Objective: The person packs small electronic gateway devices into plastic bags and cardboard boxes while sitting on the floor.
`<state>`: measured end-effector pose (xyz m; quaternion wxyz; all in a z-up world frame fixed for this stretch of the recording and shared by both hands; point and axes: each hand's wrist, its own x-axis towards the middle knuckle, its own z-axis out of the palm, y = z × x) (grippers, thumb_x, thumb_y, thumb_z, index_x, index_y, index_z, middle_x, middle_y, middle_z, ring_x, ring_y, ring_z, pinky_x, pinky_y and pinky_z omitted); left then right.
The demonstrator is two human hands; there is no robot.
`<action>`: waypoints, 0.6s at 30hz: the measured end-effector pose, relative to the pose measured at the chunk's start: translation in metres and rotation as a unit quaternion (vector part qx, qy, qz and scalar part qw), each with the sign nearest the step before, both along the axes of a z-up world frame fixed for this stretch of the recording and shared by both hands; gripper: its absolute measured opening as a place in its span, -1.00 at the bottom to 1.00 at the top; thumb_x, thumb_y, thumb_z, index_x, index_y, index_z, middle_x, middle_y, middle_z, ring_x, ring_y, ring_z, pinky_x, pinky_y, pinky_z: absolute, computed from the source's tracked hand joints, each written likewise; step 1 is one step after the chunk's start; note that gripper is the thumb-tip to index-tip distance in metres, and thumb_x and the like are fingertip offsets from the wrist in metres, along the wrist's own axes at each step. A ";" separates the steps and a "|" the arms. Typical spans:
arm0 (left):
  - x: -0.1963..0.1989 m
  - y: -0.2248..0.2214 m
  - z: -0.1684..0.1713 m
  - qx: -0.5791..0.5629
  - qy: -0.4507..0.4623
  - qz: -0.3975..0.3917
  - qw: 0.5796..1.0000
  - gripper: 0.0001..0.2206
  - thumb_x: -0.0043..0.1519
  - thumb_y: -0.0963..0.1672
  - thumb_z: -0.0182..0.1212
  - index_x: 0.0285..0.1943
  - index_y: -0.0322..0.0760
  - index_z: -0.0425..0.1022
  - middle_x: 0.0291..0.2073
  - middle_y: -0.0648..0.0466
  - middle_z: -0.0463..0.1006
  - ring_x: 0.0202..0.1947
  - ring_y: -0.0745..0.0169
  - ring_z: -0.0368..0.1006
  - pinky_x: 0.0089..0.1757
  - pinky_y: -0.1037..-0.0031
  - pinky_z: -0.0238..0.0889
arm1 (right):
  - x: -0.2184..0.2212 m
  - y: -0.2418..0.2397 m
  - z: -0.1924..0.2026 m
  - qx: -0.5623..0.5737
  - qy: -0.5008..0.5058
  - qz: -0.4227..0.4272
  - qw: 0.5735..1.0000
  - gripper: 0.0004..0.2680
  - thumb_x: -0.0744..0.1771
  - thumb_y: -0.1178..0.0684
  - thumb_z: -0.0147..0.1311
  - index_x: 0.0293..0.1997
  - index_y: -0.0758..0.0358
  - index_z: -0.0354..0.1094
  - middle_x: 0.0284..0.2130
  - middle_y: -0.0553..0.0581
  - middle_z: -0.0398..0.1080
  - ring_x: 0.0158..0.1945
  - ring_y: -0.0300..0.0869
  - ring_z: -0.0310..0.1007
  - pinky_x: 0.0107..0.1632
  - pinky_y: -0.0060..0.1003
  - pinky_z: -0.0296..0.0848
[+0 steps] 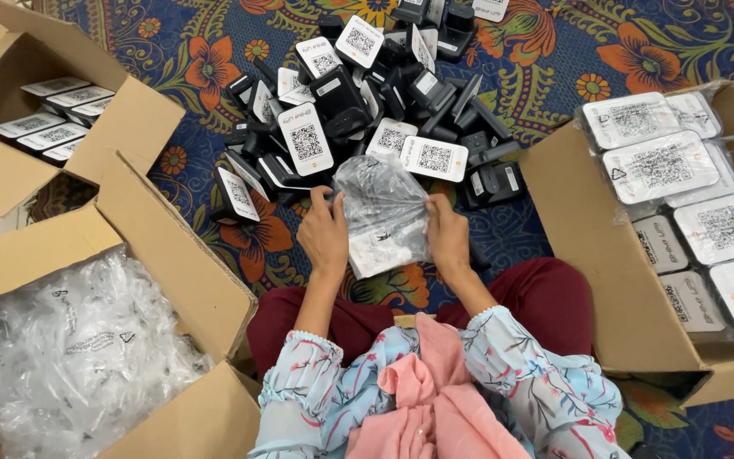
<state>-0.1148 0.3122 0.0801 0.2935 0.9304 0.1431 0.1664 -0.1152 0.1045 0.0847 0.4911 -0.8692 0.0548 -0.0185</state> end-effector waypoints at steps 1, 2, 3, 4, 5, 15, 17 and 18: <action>-0.004 -0.003 0.003 0.000 0.000 0.000 1.000 -0.77 0.45 -0.03 0.09 0.06 -0.25 0.48 -0.44 0.01 0.62 -0.54 0.11 0.49 -0.46 0.28 0.28 | 0.003 -0.004 -0.010 0.000 0.000 0.000 1.000 -0.87 0.45 0.09 -0.08 0.04 0.24 0.35 -0.58 0.29 0.42 -0.51 0.01 0.51 -0.40 -0.12 0.39; -0.008 -0.006 0.005 0.075 -0.085 -0.010 0.994 -0.68 0.39 -0.02 0.15 0.12 -0.36 0.41 -0.21 -0.11 0.56 -0.30 0.01 0.50 -0.33 0.28 0.37 | 0.006 -0.008 -0.020 0.007 -0.025 -0.008 1.000 -0.87 0.44 0.09 -0.06 0.01 0.28 0.36 -0.56 0.29 0.44 -0.50 0.00 0.53 -0.38 -0.12 0.40; -0.011 -0.009 0.008 0.149 -0.168 -0.021 0.974 -0.56 0.32 0.00 0.20 0.17 -0.47 0.34 0.03 -0.23 0.51 -0.05 -0.09 0.51 -0.21 0.28 0.45 | 0.010 -0.013 -0.031 0.014 -0.051 -0.016 0.998 -0.87 0.44 0.08 -0.05 -0.02 0.31 0.37 -0.54 0.29 0.46 -0.49 -0.02 0.54 -0.36 -0.13 0.41; -0.018 -0.017 0.013 0.149 -0.168 -0.021 0.974 -0.56 0.32 0.00 0.20 0.17 -0.47 0.34 0.03 -0.23 0.51 -0.05 -0.09 0.51 -0.21 0.28 0.45 | 0.013 -0.015 -0.041 0.014 -0.051 -0.016 0.998 -0.87 0.44 0.08 -0.05 -0.02 0.31 0.37 -0.54 0.29 0.46 -0.49 -0.02 0.54 -0.36 -0.13 0.41; -0.025 -0.025 0.017 0.177 -0.190 -0.080 0.962 -0.50 0.30 0.03 0.21 0.21 -0.47 0.31 0.11 -0.23 0.42 0.07 -0.11 0.44 -0.06 0.23 0.43 | 0.016 -0.018 -0.052 0.004 -0.087 -0.009 0.996 -0.87 0.44 0.09 -0.03 -0.05 0.33 0.39 -0.50 0.29 0.48 -0.46 -0.01 0.54 -0.35 -0.12 0.42; -0.039 -0.035 -0.006 0.242 -0.098 -0.405 0.876 -0.62 0.02 -0.29 0.19 0.06 -0.30 0.44 0.07 -0.02 0.46 0.10 0.04 0.45 -0.14 0.39 0.47 | 0.060 -0.053 -0.154 0.315 0.050 0.048 0.947 -0.85 0.48 0.09 0.05 0.00 0.40 0.48 -0.37 0.06 0.40 -0.40 -0.29 0.24 -0.38 -0.36 0.19; -0.039 -0.033 -0.001 0.223 -0.101 -0.401 0.883 -0.68 0.04 -0.28 0.20 0.00 -0.29 0.46 0.06 0.01 0.48 0.09 0.04 0.44 -0.15 0.37 0.47 | 0.050 -0.057 -0.116 0.360 0.088 0.029 0.928 -0.81 0.49 0.03 -0.05 0.01 0.31 0.47 -0.37 0.04 0.46 -0.39 -0.30 0.37 -0.37 -0.41 0.31; -0.038 -0.032 0.001 0.204 -0.105 -0.396 0.889 -0.74 0.05 -0.28 0.21 -0.07 -0.28 0.47 0.05 0.04 0.49 0.09 0.05 0.44 -0.16 0.35 0.47 | 0.046 -0.058 -0.097 0.404 0.126 0.011 0.906 -0.77 0.49 -0.03 -0.16 0.02 0.22 0.46 -0.37 0.03 0.52 -0.38 -0.31 0.51 -0.35 -0.46 0.43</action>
